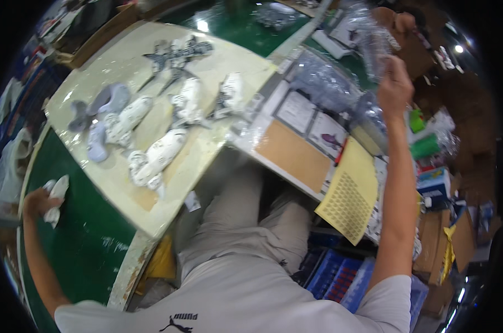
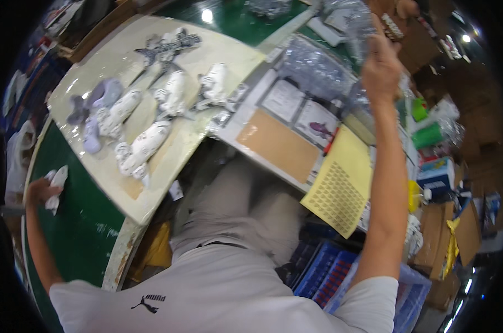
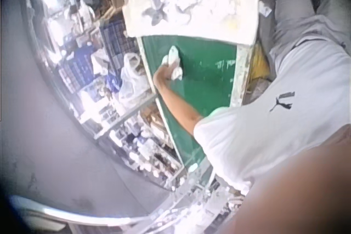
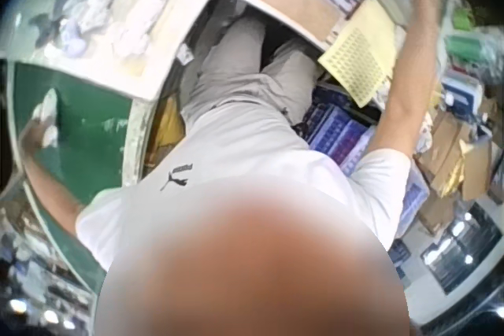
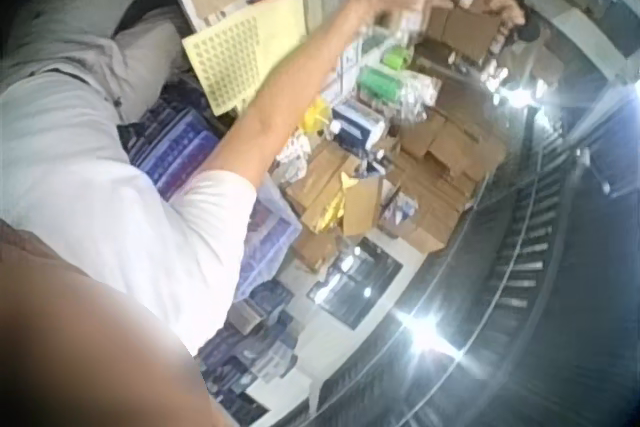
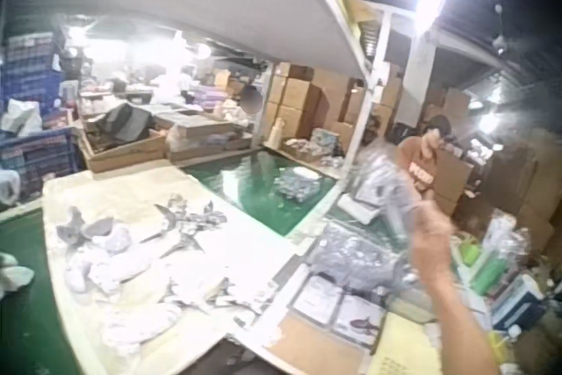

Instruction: The person assembles small shark-shaped toys by attaching patterned fins to white bodies, wiping each unit with a cloth, and placing them into clear plastic packaging. The person repeats this process for multiple units, handling them one at a time.

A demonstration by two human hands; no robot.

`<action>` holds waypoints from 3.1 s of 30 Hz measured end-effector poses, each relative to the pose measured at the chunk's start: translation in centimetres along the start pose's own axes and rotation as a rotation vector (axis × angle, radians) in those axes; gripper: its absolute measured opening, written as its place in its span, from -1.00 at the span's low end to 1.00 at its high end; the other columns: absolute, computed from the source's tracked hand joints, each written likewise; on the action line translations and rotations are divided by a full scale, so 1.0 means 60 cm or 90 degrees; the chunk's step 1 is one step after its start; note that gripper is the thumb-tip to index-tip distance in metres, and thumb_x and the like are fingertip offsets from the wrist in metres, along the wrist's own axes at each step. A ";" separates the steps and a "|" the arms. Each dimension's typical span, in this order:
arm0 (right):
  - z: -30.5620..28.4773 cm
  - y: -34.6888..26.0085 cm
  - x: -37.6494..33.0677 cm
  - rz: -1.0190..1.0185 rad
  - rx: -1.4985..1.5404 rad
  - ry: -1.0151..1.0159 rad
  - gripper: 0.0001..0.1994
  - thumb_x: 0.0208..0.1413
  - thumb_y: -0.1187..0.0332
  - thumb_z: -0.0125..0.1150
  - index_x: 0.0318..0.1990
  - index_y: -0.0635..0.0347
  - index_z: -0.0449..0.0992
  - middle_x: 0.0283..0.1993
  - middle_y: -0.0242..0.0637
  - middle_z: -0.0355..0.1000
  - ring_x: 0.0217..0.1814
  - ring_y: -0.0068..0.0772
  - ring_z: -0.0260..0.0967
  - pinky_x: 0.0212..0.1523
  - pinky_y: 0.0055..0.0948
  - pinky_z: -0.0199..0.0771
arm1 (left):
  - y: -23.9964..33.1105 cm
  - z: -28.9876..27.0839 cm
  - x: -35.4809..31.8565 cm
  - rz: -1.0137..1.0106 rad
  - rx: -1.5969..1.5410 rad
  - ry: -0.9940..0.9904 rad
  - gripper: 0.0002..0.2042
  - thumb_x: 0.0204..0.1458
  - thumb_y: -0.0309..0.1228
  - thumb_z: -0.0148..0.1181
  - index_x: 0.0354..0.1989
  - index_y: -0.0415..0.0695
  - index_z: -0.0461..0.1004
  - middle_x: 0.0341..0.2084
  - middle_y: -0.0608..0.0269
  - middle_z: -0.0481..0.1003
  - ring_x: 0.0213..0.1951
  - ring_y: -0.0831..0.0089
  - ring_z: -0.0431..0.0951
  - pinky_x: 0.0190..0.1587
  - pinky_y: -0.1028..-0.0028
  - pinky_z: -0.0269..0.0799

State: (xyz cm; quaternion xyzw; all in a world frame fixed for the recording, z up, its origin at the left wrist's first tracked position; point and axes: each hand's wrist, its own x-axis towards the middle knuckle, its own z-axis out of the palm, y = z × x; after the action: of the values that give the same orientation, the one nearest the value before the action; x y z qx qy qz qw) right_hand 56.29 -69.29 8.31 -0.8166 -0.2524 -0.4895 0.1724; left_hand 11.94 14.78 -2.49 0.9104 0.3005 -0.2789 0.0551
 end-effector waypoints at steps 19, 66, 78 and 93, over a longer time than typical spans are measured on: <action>0.009 0.035 -0.212 0.482 0.142 -0.332 -0.59 0.43 -0.01 0.26 0.02 0.19 0.71 -0.29 -0.45 0.55 -0.30 -0.64 0.38 -0.28 -0.51 0.36 | 0.199 -0.005 -0.174 0.247 -0.209 0.255 -0.55 -0.20 -0.14 0.60 -0.24 -0.25 0.66 -0.32 0.09 0.63 -0.23 0.30 0.61 -0.07 0.21 0.49; -0.228 -0.049 -0.447 0.636 -0.073 -0.386 -0.79 0.19 0.28 0.36 -0.24 0.26 0.73 -0.24 -0.07 0.66 -0.23 -0.10 0.63 -0.13 -0.19 0.59 | 1.153 0.214 -0.311 0.749 -0.680 -0.538 -0.20 -0.05 -0.47 0.58 0.37 -0.37 0.29 0.13 0.04 0.55 0.10 0.38 0.62 0.16 0.35 0.57; -0.232 -0.040 -0.460 0.559 -0.048 -0.381 -0.79 0.26 0.33 0.29 -0.08 0.25 0.68 -0.13 -0.03 0.61 -0.06 0.05 0.59 -0.04 -0.11 0.55 | 1.160 0.222 -0.302 0.721 -0.703 -0.551 -0.20 -0.06 -0.41 0.60 0.35 -0.40 0.31 0.12 0.02 0.56 0.11 0.35 0.61 0.17 0.31 0.57; -0.216 -0.043 -0.442 0.634 -0.108 -0.439 -0.75 0.30 0.23 0.25 -0.20 0.25 0.68 -0.13 -0.04 0.63 -0.07 0.04 0.59 0.00 -0.10 0.55 | 1.161 0.219 -0.303 0.732 -0.711 -0.552 -0.25 -0.01 -0.50 0.55 0.35 -0.39 0.29 0.08 0.05 0.56 -0.03 0.46 0.66 0.01 0.44 0.62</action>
State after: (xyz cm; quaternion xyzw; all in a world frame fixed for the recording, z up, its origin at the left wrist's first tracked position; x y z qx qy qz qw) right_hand 35.11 -80.51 -9.12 -0.9588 0.1579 -0.0758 0.2234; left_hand 33.88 -54.78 -8.38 0.5764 -0.1555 -0.3403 0.7265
